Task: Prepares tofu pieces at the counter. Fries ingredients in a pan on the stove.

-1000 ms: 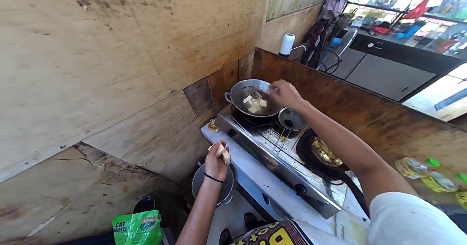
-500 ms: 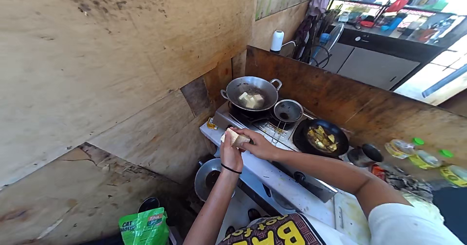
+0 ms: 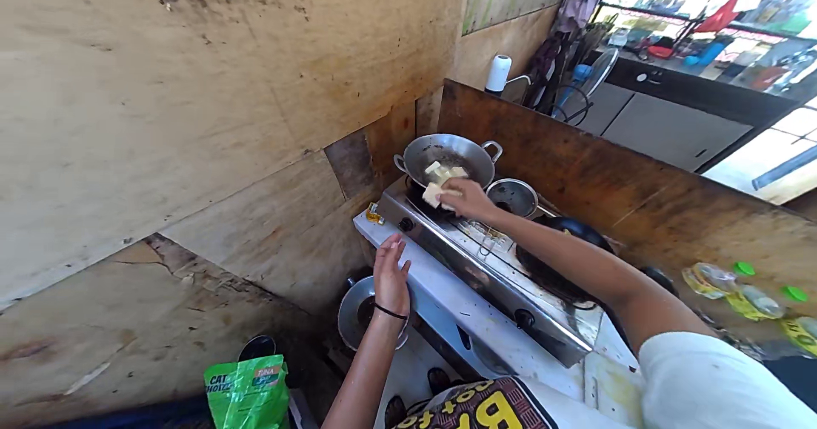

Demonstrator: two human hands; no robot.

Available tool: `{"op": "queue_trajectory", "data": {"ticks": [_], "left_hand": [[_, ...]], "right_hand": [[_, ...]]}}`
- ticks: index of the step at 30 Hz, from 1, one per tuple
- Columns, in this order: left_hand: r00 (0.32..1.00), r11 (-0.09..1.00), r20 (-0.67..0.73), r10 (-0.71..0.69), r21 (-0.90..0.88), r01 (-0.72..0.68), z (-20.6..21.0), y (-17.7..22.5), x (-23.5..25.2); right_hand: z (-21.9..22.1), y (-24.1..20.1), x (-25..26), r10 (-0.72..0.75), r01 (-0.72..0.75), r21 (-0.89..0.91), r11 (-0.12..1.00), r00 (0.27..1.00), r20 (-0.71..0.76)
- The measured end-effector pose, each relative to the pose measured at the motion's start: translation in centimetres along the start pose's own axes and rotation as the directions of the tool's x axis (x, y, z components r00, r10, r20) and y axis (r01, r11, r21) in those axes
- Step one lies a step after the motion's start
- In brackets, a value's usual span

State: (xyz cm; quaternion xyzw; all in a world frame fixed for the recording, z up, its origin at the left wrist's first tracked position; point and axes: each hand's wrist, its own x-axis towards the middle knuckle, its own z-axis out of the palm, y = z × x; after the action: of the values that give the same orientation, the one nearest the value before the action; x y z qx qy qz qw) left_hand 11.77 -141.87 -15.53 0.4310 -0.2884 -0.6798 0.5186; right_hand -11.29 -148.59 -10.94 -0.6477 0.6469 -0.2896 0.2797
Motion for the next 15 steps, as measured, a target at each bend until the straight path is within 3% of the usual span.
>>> {"op": "queue_trajectory", "data": {"ticks": [2, 5, 10, 12, 15], "left_hand": [[0.998, 1.0, -0.061, 0.012, 0.0, -0.012, -1.0, 0.0, 0.2], [0.992, 1.0, -0.127, 0.014, 0.018, -0.012, -2.3, 0.0, 0.1], [0.973, 0.998, -0.228, 0.044, 0.051, -0.033, -5.6, 0.5, -1.0], [0.959, 0.997, -0.275, 0.068, 0.051, -0.056, -7.4, 0.9, -1.6], [0.941, 0.997, -0.33, 0.078, 0.021, -0.075, -9.9, 1.4, -2.4]], "right_hand": [[-1.1, 2.5, 4.6, -0.023, 0.016, -0.218, 0.976, 0.999, -0.031], [-0.5, 4.3, 10.1, 0.02, -0.018, -0.395, 0.919, 1.0, 0.001], [0.5, 6.0, 14.1, 0.077, 0.03, -0.451, 0.892, 0.973, 0.216], [-0.6, 7.1, 14.0, 0.124, -0.026, -0.463, 0.886, 0.975, 0.182], [-2.8, 8.6, 12.9, 0.265, -0.22, -0.498, 0.839, 0.964, 0.019]]}}
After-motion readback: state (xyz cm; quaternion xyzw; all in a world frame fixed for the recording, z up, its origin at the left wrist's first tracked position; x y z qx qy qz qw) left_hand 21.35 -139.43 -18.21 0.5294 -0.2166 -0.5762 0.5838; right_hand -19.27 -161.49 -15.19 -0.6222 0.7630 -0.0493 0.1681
